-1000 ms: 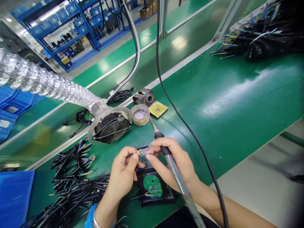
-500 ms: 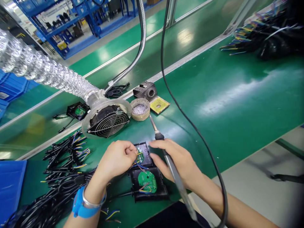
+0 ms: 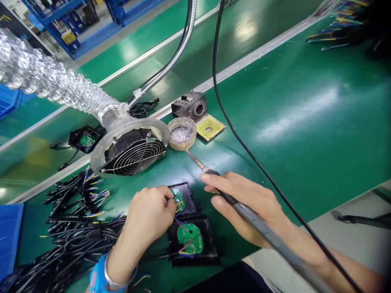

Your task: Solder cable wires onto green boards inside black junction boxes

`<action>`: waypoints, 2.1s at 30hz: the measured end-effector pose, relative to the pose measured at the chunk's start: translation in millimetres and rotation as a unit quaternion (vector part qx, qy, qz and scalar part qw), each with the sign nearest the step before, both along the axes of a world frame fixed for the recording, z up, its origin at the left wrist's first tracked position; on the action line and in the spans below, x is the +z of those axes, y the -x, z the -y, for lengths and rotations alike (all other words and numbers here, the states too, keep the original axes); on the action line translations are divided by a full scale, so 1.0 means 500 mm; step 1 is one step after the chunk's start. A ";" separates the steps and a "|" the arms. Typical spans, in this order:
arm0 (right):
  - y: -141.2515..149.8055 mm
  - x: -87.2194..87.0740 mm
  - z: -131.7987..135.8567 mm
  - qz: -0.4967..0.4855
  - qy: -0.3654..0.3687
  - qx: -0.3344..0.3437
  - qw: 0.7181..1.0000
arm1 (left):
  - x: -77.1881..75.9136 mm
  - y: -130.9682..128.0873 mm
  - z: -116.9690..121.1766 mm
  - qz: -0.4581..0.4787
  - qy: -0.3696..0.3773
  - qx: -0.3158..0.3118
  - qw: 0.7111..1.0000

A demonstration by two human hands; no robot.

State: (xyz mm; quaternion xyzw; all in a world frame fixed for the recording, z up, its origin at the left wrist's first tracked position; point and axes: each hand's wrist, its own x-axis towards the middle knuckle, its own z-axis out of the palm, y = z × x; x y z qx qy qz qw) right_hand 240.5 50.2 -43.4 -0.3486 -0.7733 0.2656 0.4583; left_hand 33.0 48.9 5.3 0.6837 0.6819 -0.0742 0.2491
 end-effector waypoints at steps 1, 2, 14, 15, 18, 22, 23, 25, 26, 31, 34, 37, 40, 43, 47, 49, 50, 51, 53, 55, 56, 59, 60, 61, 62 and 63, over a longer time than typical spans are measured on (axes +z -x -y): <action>-0.008 0.007 -0.006 -0.003 0.002 0.014 1.000 | -0.004 0.000 0.001 -0.022 -0.006 -0.001 1.000; -0.014 0.012 -0.012 -0.010 0.011 0.031 0.999 | -0.008 -0.001 0.002 -0.038 -0.010 -0.005 0.999; 0.000 -0.013 -0.069 -0.053 0.096 0.186 0.976 | -0.027 0.000 0.014 -0.056 -0.009 -0.004 0.998; 0.000 -0.015 -0.070 -0.055 0.096 0.189 0.976 | -0.028 0.000 0.015 -0.060 -0.009 -0.004 0.998; 0.001 -0.018 -0.070 -0.055 0.101 0.194 0.974 | -0.032 0.000 0.016 -0.075 -0.006 -0.007 0.997; 0.002 -0.019 -0.073 -0.054 0.104 0.198 0.973 | -0.038 0.000 0.016 -0.087 -0.004 -0.007 0.996; 0.002 -0.019 -0.073 -0.054 0.102 0.198 0.973 | -0.039 -0.001 0.016 -0.088 -0.003 -0.007 0.996; 0.003 -0.015 -0.075 -0.052 0.099 0.196 0.974 | -0.040 -0.002 0.014 -0.091 0.001 -0.007 0.996; 0.004 -0.012 -0.076 -0.049 0.096 0.195 0.975 | -0.040 -0.003 0.013 -0.093 0.002 -0.007 0.996; 0.002 0.009 -0.077 0.005 0.083 0.204 0.975 | -0.039 -0.006 0.012 -0.100 -0.003 -0.012 0.995; -0.002 0.007 -0.073 -0.026 0.079 0.186 0.979 | -0.037 -0.006 0.013 -0.098 -0.005 -0.017 0.995; -0.008 -0.001 -0.067 -0.055 0.069 0.166 0.982 | -0.035 -0.005 0.014 -0.096 -0.010 -0.022 0.995; -0.013 0.001 -0.058 -0.069 0.073 0.141 0.985 | -0.033 -0.003 0.012 -0.093 -0.010 -0.023 0.995; -0.017 0.019 -0.049 -0.083 0.095 0.098 0.987 | -0.033 -0.004 0.009 -0.087 -0.007 -0.022 0.996; -0.020 0.044 -0.043 -0.060 0.115 0.090 0.987 | -0.034 -0.005 0.006 -0.091 -0.013 -0.026 0.995; -0.023 0.046 -0.042 -0.047 0.115 0.089 0.988 | -0.033 -0.005 0.005 -0.089 -0.015 -0.026 0.996; -0.024 0.045 -0.041 -0.045 0.111 0.084 0.989 | -0.032 -0.004 0.005 -0.084 -0.015 -0.025 0.996; -0.026 0.043 -0.041 -0.043 0.108 0.080 0.990 | -0.030 -0.003 0.005 -0.075 -0.015 -0.024 0.997; -0.029 0.039 -0.039 -0.039 0.101 0.074 0.991 | -0.026 0.000 0.005 -0.039 -0.020 -0.023 0.999; -0.031 0.036 -0.039 -0.037 0.096 0.069 0.992 | -0.022 0.004 0.005 0.011 -0.027 -0.030 0.999; -0.031 0.035 -0.039 -0.036 0.094 0.067 0.993 | -0.020 0.006 0.006 0.034 -0.027 -0.036 0.998; -0.027 0.036 -0.041 -0.041 0.084 0.056 0.994 | -0.021 0.010 0.009 0.061 -0.024 -0.048 0.997; -0.025 0.037 -0.042 -0.043 0.079 0.055 0.994 | -0.023 0.010 0.010 0.053 -0.031 -0.047 0.997; -0.023 0.037 -0.044 -0.045 0.076 0.055 0.995 | -0.025 0.010 0.010 0.040 -0.041 -0.044 0.997; -0.021 0.038 -0.045 -0.045 0.075 0.057 0.995 | -0.027 0.009 0.011 0.026 -0.050 -0.043 0.997; -0.019 0.037 -0.047 -0.044 0.075 0.057 0.995 | -0.030 0.008 0.011 0.016 -0.056 -0.045 0.997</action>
